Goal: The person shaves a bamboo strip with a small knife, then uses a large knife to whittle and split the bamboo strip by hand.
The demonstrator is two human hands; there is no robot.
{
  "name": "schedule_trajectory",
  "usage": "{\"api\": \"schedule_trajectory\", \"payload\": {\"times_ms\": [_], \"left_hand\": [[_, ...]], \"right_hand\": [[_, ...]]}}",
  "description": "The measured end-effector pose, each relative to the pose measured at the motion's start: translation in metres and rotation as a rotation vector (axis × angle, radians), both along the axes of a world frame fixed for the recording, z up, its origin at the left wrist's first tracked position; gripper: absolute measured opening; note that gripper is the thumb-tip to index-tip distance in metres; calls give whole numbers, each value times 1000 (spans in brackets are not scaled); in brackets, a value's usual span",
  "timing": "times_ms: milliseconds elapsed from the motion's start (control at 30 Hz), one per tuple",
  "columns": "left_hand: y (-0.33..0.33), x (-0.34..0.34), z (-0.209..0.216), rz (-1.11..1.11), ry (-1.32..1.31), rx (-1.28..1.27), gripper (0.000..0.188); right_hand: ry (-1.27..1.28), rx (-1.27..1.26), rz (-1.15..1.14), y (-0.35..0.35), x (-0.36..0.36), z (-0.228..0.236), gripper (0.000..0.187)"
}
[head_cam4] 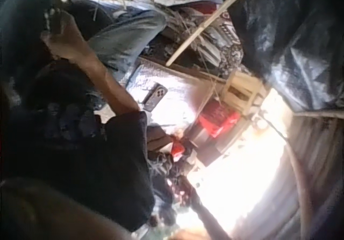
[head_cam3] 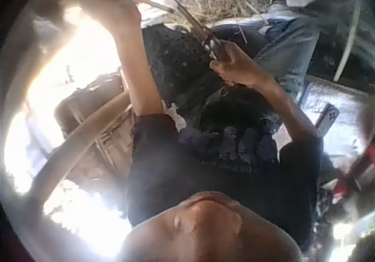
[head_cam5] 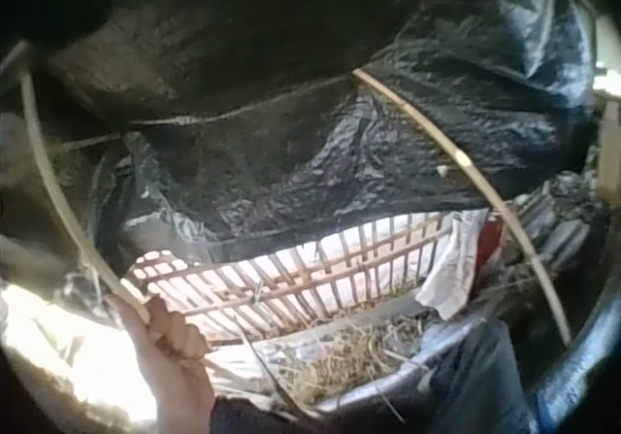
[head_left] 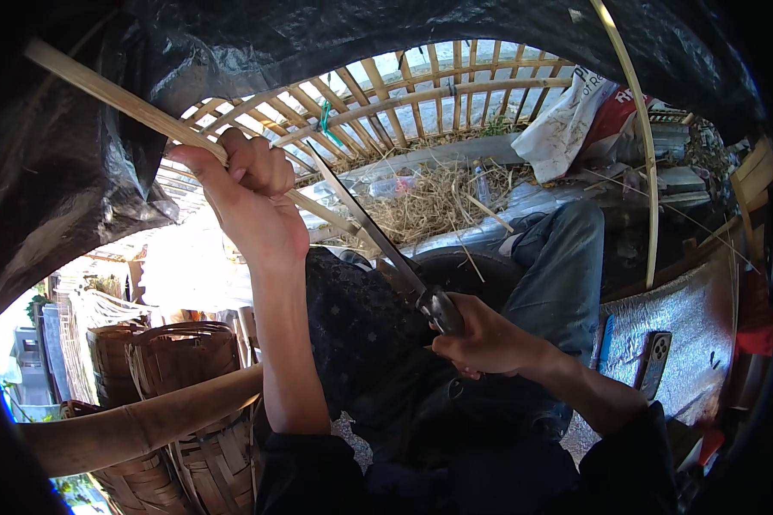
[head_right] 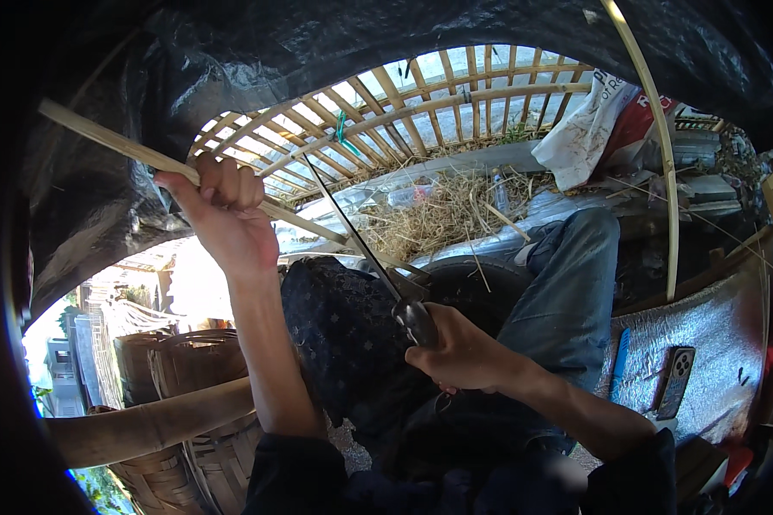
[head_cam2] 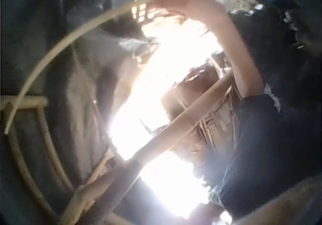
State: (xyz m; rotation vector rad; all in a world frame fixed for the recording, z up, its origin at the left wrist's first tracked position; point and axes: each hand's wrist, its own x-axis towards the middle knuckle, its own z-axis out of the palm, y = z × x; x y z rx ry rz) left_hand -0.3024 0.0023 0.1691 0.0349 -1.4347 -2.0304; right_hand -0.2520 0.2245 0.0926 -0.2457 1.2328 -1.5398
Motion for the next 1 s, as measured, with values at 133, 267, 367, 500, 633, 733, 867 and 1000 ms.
{"api": "schedule_trajectory", "payload": {"times_ms": [133, 267, 367, 500, 633, 733, 867, 1000], "left_hand": [[-6, -3, 0, 28, 1, -30, 55], [-1, -2, 3, 7, 12, -14, 53], [-1, -1, -1, -11, 13, -14, 53], [-3, -3, 1, -11, 13, -20, 54], [1, -2, 2, 15, -7, -17, 54], [12, -8, 4, 59, -52, -60, 58], [3, -4, -1, 51, -27, -38, 59], [-3, 1, 1, -2, -2, -25, 54]], "right_hand": [[216, 100, -20, 0, -15, 34, 16], [166, -92, -100, 2, -4, 17, 15], [-28, -8, 48, 1, -1, -17, 17], [139, 84, 46, 2, -10, 8, 17], [182, -13, -79, 3, -8, 26, 27], [4, 65, 97, 2, -2, -20, 38], [83, 60, 54, 3, -12, -8, 37], [245, 75, -24, 2, -15, 20, 31]]}}
